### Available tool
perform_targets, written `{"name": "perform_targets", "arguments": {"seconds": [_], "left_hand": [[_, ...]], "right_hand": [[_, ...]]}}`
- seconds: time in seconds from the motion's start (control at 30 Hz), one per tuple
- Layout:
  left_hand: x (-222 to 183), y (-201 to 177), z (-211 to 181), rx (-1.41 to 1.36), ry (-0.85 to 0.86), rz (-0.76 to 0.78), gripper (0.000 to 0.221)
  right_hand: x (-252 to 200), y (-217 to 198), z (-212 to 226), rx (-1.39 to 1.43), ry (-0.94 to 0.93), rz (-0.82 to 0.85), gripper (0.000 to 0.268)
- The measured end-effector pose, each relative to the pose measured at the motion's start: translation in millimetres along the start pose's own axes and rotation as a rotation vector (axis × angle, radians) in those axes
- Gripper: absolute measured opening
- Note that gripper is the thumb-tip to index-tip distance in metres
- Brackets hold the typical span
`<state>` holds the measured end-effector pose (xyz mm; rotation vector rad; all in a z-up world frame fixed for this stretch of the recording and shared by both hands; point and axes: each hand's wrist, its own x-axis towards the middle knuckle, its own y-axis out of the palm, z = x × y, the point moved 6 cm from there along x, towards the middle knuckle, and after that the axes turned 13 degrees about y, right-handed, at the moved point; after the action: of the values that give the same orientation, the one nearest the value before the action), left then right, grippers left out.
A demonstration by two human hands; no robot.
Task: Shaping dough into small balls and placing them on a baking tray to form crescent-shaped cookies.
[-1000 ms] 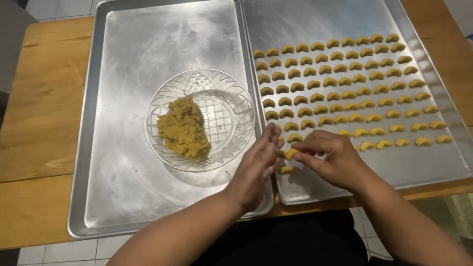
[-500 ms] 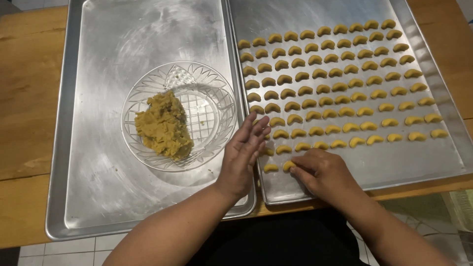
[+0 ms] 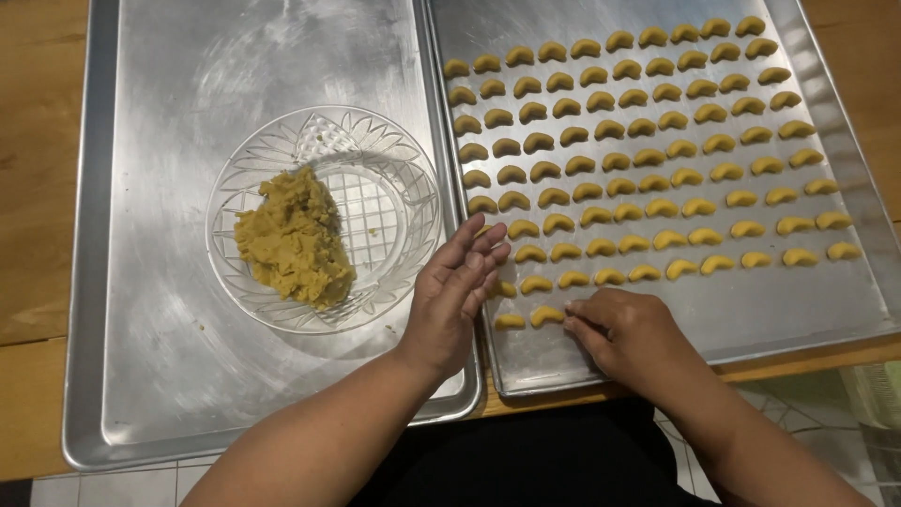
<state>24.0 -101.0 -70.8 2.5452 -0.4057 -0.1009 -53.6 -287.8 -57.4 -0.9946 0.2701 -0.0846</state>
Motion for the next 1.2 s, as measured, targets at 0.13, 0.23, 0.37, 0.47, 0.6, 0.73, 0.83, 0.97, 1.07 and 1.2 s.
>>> {"name": "perform_targets", "arguments": {"seconds": [0.13,0.23,0.37,0.47,0.6,0.73,0.83,0.97,1.07,1.2], "left_hand": [[0,1,-1,0.008,-0.023,-0.019,0.069],[1,0,-1,0.009,-0.031,-0.031,0.069],[2,-1,-4,-0.015,-0.024,-0.045,0.069],[1,1,-7,-0.009,-0.044,-0.053,0.069],[1,0,-6,-0.02,-0.063,-0.071,0.069],[0,1,-10,-0.01,-0.077,-0.07,0.068],[0,3,-12,-0.01,-0.08,-0.069,0.068],[-1,5,-14,-0.016,-0.073,-0.064,0.067],[-1,2,-13,-0.009,-0.072,-0.058,0.067],[-1,1,-11,-0.019,-0.077,-0.065,0.067]], "right_hand": [[1,7,-3,-0.021,-0.036,0.002,0.016],[2,5,2,-0.033,-0.054,-0.001,0.014],[-1,-4,16,-0.089,-0.033,-0.003,0.017],[-4,-8,36,-0.003,-0.15,-0.044,0.015],[-3,13,43,-0.064,-0.285,-0.126,0.015],[-2,27,49,-0.121,-0.343,-0.153,0.012],[-2,31,52,-0.113,-0.363,-0.141,0.011],[-1,32,55,-0.106,-0.371,-0.116,0.012],[-1,18,52,-0.034,-0.315,-0.082,0.018],[-4,1,35,-0.066,-0.253,-0.106,0.02]]}}
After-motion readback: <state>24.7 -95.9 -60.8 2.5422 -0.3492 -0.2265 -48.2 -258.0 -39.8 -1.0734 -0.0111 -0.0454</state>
